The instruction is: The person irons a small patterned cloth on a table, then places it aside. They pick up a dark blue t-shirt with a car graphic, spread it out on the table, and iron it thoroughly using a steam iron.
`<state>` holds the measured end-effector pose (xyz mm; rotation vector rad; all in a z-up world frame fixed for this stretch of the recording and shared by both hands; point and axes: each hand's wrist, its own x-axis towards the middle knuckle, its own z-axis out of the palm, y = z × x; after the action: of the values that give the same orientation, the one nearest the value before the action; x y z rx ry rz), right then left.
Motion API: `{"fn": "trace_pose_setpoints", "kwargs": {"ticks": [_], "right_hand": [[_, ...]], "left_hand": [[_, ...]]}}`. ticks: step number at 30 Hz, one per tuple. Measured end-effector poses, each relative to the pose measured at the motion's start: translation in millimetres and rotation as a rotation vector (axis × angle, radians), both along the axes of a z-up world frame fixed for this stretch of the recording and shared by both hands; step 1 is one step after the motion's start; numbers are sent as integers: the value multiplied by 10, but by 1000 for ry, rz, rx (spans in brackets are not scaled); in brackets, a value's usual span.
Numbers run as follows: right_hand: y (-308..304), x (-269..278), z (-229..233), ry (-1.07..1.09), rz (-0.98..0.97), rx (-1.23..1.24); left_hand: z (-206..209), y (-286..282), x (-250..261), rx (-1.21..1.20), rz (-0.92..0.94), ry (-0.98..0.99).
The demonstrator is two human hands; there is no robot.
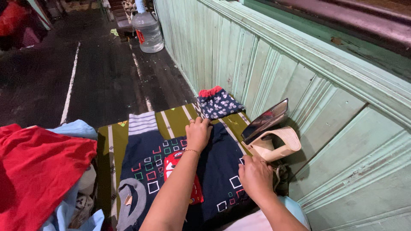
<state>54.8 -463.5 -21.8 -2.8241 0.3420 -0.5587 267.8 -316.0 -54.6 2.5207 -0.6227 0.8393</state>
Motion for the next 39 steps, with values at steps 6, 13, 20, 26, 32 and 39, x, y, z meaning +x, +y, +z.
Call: {"fn": "trace_pose_setpoints", "kwargs": {"ticks": [6,13,20,26,32,39], "right_hand": [[-73,-52,-57,-67,27,202],[-121,-96,9,-117,103,289],[-149,-147,143,114,66,78],[-203,-243,221,90,152,-87],[-322,-388,308,212,257,-64],[-237,-323,406,380,191,-48]], "left_hand": [[-19,-35,26,16,-15,23],[-41,-142,71,32,-17,2],[-79,-228,149,97,34,-32],[-168,-239,221,116,63,-117],[-138,-279,234,227,119,-42],[0,-205,161,77,-28,135]]}}
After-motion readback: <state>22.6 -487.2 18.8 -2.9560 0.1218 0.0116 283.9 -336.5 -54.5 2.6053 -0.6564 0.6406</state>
